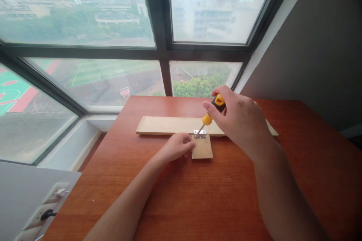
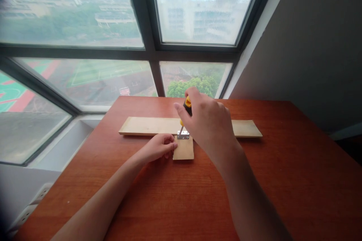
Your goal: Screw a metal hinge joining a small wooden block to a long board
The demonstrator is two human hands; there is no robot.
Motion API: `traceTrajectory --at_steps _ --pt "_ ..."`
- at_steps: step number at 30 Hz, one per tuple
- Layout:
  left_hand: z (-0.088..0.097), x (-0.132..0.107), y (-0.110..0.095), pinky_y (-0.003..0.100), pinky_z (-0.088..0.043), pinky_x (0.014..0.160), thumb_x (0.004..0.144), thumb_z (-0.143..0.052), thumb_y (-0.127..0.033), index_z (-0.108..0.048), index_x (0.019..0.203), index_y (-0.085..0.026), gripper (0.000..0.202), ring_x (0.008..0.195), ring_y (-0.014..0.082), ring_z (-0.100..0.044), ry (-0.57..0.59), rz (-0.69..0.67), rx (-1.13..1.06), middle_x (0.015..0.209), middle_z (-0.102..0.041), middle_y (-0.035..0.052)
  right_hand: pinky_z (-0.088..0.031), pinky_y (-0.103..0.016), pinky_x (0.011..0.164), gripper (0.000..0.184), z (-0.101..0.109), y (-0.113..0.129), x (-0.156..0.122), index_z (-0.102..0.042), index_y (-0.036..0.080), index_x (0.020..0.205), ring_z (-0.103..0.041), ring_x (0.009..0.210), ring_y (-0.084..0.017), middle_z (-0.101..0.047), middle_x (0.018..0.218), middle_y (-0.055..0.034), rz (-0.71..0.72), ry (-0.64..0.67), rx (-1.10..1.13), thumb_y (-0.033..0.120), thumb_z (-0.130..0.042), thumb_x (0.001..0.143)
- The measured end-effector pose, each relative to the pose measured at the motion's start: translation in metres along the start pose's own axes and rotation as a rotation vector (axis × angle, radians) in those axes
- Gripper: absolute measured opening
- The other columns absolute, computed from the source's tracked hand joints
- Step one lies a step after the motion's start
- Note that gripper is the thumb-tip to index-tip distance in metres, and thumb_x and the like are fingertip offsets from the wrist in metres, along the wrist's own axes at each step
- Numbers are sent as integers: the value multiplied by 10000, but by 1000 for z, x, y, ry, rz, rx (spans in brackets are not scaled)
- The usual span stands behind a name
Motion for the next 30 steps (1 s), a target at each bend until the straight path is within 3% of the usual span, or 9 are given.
traceTrajectory --at_steps 2,4,6,11,14,18,23,25,30 --pt "0 0 0 221 -400 469 821 -584 -396 -569 753 -169 237 495 132 -581 -4 4 -9 606 -645 15 -394 -319 622 198 -3 2 0 -584 233 1057 -614 710 -194 -686 875 -15 35 48 76 327 -509 900" --pt "-1 0 0 217 -401 463 821 -581 -383 -561 750 -172 223 486 126 -571 -8 6 -27 604 -639 9 -439 -318 705 279 -4 5 -1 -559 217 1127 -634 853 -198 -674 1058 -36 92 75 167 222 -512 852" --pt "-2 0 0 216 -406 463 822 -579 -376 -557 747 -174 216 486 125 -569 -17 1 -40 601 -637 5 -453 -325 747 357 -4 5 -1 -534 205 1195 -628 935 -212 -637 1173 -63 105 68 188 218 -518 839" --pt "-3 3 3 214 -416 468 834 -573 -373 -545 759 -179 210 497 128 -581 -49 -33 -50 593 -628 -4 -414 -341 652 310 -4 -8 5 -591 226 1098 -587 688 -189 -674 979 -54 6 1 61 458 -525 903" --pt "-5 7 6 216 -418 462 834 -571 -372 -544 779 -181 200 504 134 -592 -70 -30 -51 614 -639 0 -419 -335 662 250 -6 -17 9 -591 227 1096 -593 717 -194 -681 914 -38 -29 25 93 369 -515 905" --pt "-7 11 8 220 -429 462 833 -571 -377 -553 797 -180 201 511 141 -607 -99 -22 -48 626 -651 7 -467 -339 781 337 -7 -22 11 -548 206 1182 -612 848 -186 -649 1133 -71 26 33 206 226 -520 847" --pt "-5 12 3 222 -421 455 836 -564 -366 -539 766 -190 190 485 146 -602 -119 -31 -39 569 -628 -7 -422 -327 648 273 -8 -26 13 -594 242 1086 -592 711 -188 -665 902 -23 -6 -6 91 435 -529 905" --pt "-5 12 1 224 -418 454 840 -559 -361 -533 768 -195 183 478 150 -602 -130 -35 -41 549 -617 -15 -414 -320 640 254 -9 -24 12 -590 239 1080 -592 702 -184 -667 864 -13 -2 -7 99 416 -536 907" --pt "-4 12 -3 227 -415 458 854 -543 -343 -528 782 -196 164 455 146 -586 -148 -43 -34 515 -593 -31 -458 -312 748 338 -9 -11 9 -524 219 1187 -625 895 -186 -651 1156 -46 128 5 222 204 -525 849"
Point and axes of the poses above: each hand's wrist, its own x-axis towards the middle knuckle, its own z-axis out of the back of the hand, y = z × x, the point moved 6 cm from there along x, towards the middle knuckle
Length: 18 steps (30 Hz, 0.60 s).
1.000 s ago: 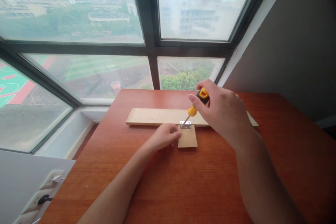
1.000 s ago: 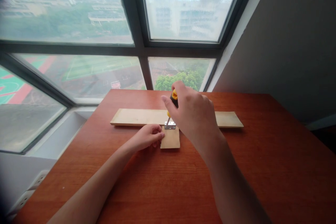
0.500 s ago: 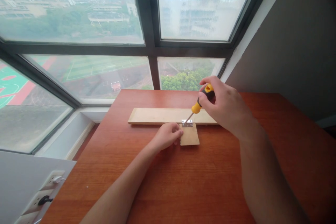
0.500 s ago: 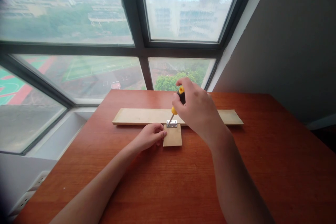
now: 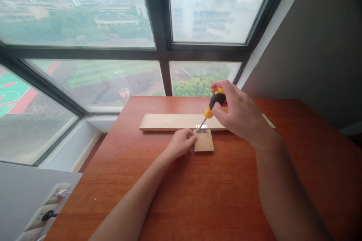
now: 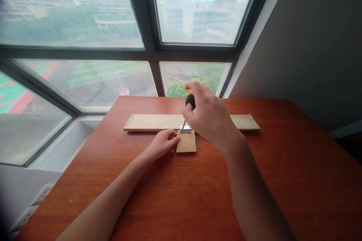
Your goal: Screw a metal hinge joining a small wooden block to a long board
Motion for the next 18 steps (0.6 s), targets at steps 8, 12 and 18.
traceTrajectory --at_steps 8,12,18 --pt "0 -1 1 228 -415 472 862 -542 -354 -524 789 -196 175 472 145 -588 15 -25 17 537 -605 -26 -413 -317 654 220 4 -1 -2 -567 234 1092 -600 753 -186 -672 930 -16 -55 0 -109 287 -525 883" --pt "0 0 2 229 -417 476 864 -540 -357 -527 789 -196 178 481 145 -595 10 -30 13 548 -610 -24 -437 -308 717 300 4 5 -4 -553 231 1151 -618 902 -190 -658 1123 -31 5 66 -10 229 -535 851" --pt "-1 1 6 226 -413 470 852 -562 -364 -529 809 -195 178 480 142 -596 11 -30 -4 560 -612 -26 -401 -314 640 226 7 4 -4 -599 252 1098 -613 729 -176 -692 908 8 -50 35 -144 327 -521 899"
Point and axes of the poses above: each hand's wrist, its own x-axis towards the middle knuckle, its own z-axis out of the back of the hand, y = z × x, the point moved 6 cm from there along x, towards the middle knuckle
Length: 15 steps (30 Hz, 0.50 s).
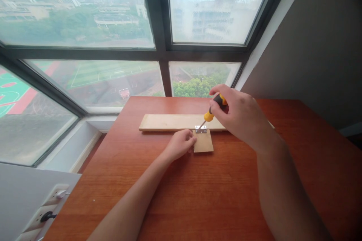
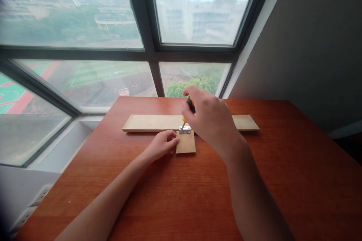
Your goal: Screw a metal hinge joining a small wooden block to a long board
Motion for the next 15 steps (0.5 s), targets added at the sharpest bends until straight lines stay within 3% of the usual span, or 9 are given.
traceTrajectory --at_steps 2,4,8,10,13,15 --pt "0 0 1 224 -402 455 829 -597 -368 -528 817 -195 186 477 144 -594 2 3 -10 563 -608 -29 -426 -310 693 290 -1 2 -1 -575 246 1149 -639 823 -177 -690 1066 -3 35 34 49 232 -519 864" --pt "0 1 2 223 -395 450 814 -618 -367 -530 820 -194 194 472 142 -589 2 4 -10 564 -607 -31 -440 -313 733 315 -2 4 -1 -565 240 1172 -647 880 -183 -671 1151 -16 48 56 85 236 -525 859" --pt "0 1 2 225 -400 459 821 -615 -373 -532 814 -192 199 477 142 -590 3 0 0 565 -610 -27 -420 -323 652 277 1 2 0 -611 255 1109 -634 759 -196 -701 923 0 -12 15 26 427 -516 913" --pt "0 1 2 227 -400 463 820 -615 -376 -529 812 -192 202 482 143 -592 2 -4 7 565 -610 -27 -415 -325 639 247 2 1 0 -618 259 1097 -631 746 -197 -703 884 8 -28 -1 1 384 -515 910" --pt "0 1 2 226 -395 468 820 -612 -374 -532 820 -192 198 483 141 -588 -5 -12 23 562 -607 -30 -460 -323 744 360 1 4 -2 -573 253 1189 -651 893 -192 -695 1121 1 22 53 92 212 -539 833" --pt "0 1 2 227 -390 470 822 -607 -372 -534 826 -192 194 482 139 -585 -9 -14 31 562 -606 -32 -472 -326 806 467 0 6 -3 -527 256 1270 -645 985 -197 -647 1258 -13 55 93 150 188 -548 809"
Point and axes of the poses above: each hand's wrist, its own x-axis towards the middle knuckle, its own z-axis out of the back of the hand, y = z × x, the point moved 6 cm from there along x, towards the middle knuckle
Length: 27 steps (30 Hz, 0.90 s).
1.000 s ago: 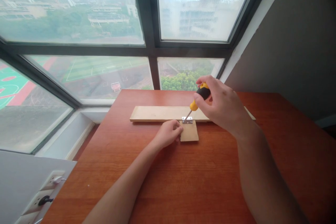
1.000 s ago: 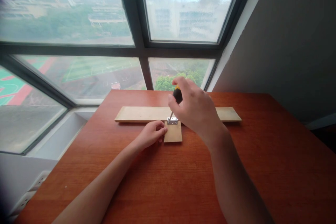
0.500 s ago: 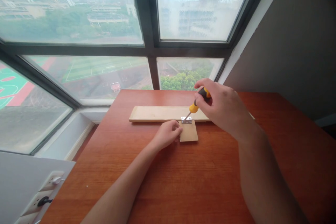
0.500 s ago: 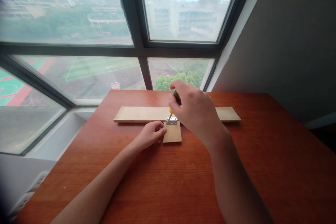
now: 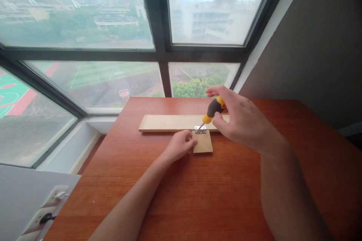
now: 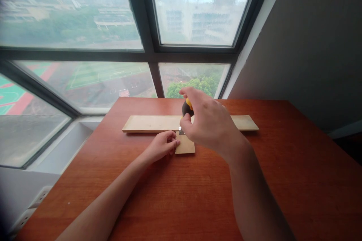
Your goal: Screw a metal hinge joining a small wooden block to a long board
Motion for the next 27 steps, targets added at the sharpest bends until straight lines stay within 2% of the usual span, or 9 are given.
traceTrajectory --at_steps 2,5,7,10,12,17,20,23,27 --pt "0 0 0 229 -390 476 826 -603 -373 -533 827 -193 193 486 139 -584 -1 -5 3 568 -609 -31 -475 -339 787 440 0 0 0 -525 261 1289 -646 981 -214 -648 1252 -26 -17 -16 -10 276 -555 851" --pt "0 -1 -1 237 -399 496 832 -598 -384 -533 825 -195 200 500 143 -587 3 -16 9 581 -622 -25 -441 -356 663 369 2 -6 2 -594 262 1206 -647 791 -236 -714 967 -33 -127 -89 -131 458 -517 903" --pt "1 -1 -1 242 -404 508 833 -597 -388 -532 825 -196 203 507 146 -589 1 -21 19 583 -623 -25 -420 -351 638 322 2 -6 2 -608 249 1166 -629 730 -230 -705 859 -32 -146 -103 -155 402 -507 902" --pt "1 -1 -1 245 -404 514 832 -599 -391 -530 831 -196 207 510 149 -591 -3 -22 34 580 -617 -28 -442 -326 681 432 -1 1 1 -550 237 1240 -631 853 -212 -676 1122 -58 -38 -43 -37 189 -516 812" --pt "1 -1 -1 246 -404 513 834 -596 -392 -530 835 -196 207 510 150 -591 -4 -23 37 579 -614 -29 -451 -310 683 522 -3 6 0 -500 246 1297 -622 893 -194 -604 1269 -60 17 -2 22 152 -520 784" --pt "1 -2 -4 249 -408 517 838 -587 -382 -532 816 -195 196 506 151 -588 4 -23 34 563 -611 -26 -424 -339 662 318 1 0 3 -602 226 1102 -594 776 -195 -642 1091 -62 -63 -154 -135 462 -536 899" --pt "1 -3 -4 245 -401 512 838 -586 -377 -530 806 -195 193 500 148 -582 1 -17 32 553 -605 -27 -405 -333 655 213 2 -3 4 -614 227 1034 -588 739 -189 -671 935 -31 -99 -171 -156 363 -517 902" --pt "1 -2 -3 243 -394 500 836 -590 -382 -528 825 -195 198 495 149 -579 -4 -16 23 562 -605 -28 -428 -308 691 326 0 1 2 -584 228 1123 -610 827 -180 -676 1061 -22 -41 -78 -32 185 -530 805" --pt "0 -1 0 243 -403 507 838 -592 -399 -526 839 -195 215 510 151 -593 -4 -24 14 582 -610 -28 -420 -310 653 340 1 2 1 -588 229 1170 -607 798 -185 -664 1115 -50 -21 -68 -30 308 -562 841"
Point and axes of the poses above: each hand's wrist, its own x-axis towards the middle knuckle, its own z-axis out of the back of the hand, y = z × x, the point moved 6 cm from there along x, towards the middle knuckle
